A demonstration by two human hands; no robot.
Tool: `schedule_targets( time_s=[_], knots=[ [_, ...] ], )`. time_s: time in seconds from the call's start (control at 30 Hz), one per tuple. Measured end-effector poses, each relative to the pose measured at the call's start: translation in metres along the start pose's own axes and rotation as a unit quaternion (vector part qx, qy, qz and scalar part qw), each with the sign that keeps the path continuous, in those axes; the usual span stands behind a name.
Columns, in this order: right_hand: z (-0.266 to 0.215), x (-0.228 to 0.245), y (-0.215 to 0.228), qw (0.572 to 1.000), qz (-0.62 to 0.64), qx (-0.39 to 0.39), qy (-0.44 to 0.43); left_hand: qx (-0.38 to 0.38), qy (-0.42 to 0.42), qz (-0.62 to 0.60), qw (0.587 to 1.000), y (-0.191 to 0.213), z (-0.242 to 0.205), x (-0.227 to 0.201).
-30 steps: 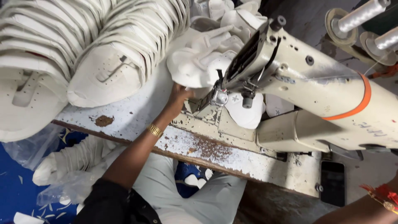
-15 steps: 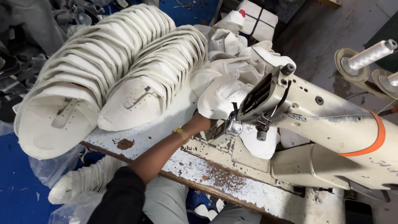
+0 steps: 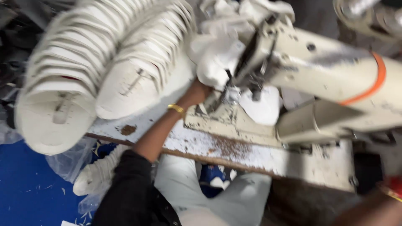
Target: The person sits at a sewing machine and repeatedly sews white shoe uppers. They pick up a shoe upper, place it under the needle, guide it through the machine, and then remove the finished piece to place it on a stack.
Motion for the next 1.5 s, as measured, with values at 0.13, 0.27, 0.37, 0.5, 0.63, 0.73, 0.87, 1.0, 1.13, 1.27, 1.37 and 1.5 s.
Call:
schedule_targets(
  time_s=[0.13,0.27,0.37,0.5,0.63,0.73,0.87,1.0,1.13,1.27,1.37,1.5],
  knots=[
    [0.021,0.148,0.002,0.998,-0.062,0.033,-0.004,-0.014,-0.09,0.091,0.992,0.055,-0.064,-0.068],
    [0.029,0.282,-0.076,0.949,0.041,0.301,-0.08,-0.06,-0.017,0.015,0.998,0.08,-0.132,-0.083],
    [0.015,0.286,-0.14,0.939,0.04,0.339,-0.035,-0.141,0.043,0.096,0.984,0.117,-0.171,-0.092],
    [-0.025,0.249,-0.195,0.923,0.008,0.385,0.005,-0.211,0.125,0.202,0.948,0.165,-0.197,-0.076],
    [-0.034,0.273,-0.169,0.915,0.056,0.397,-0.054,-0.205,0.21,0.333,0.896,0.193,-0.216,-0.051],
    [-0.03,0.303,-0.113,0.894,0.222,0.333,-0.202,-0.136,0.241,0.366,0.888,0.188,-0.222,-0.043],
    [-0.016,0.342,-0.055,0.75,0.417,0.206,-0.47,-0.027,0.238,0.284,0.929,0.174,-0.232,-0.073],
    [-0.063,0.332,-0.034,0.618,0.484,0.164,-0.598,-0.022,0.123,0.27,0.955,0.146,-0.263,-0.105],
    [-0.111,0.31,-0.033,0.589,0.528,0.184,-0.583,0.004,0.048,0.285,0.957,0.139,-0.282,-0.115],
    [-0.087,0.32,-0.024,0.591,0.538,0.179,-0.574,-0.011,0.072,0.082,0.994,0.161,-0.275,-0.149],
    [-0.028,0.359,-0.008,0.576,0.549,0.171,-0.58,-0.065,0.228,-0.201,0.951,0.177,-0.28,-0.164],
    [-0.016,0.361,0.002,0.548,0.579,0.111,-0.593,-0.109,0.287,-0.55,0.777,0.165,-0.274,-0.188]
  ],
)
Point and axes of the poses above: each hand's wrist, its own z-axis towards the middle knuckle, its own y-axis out of the back of the hand, x = y × z, the point moved 3 cm from there along z, towards the middle knuckle, and after that the axes turned 3 degrees about y, right-handed, at the moved point
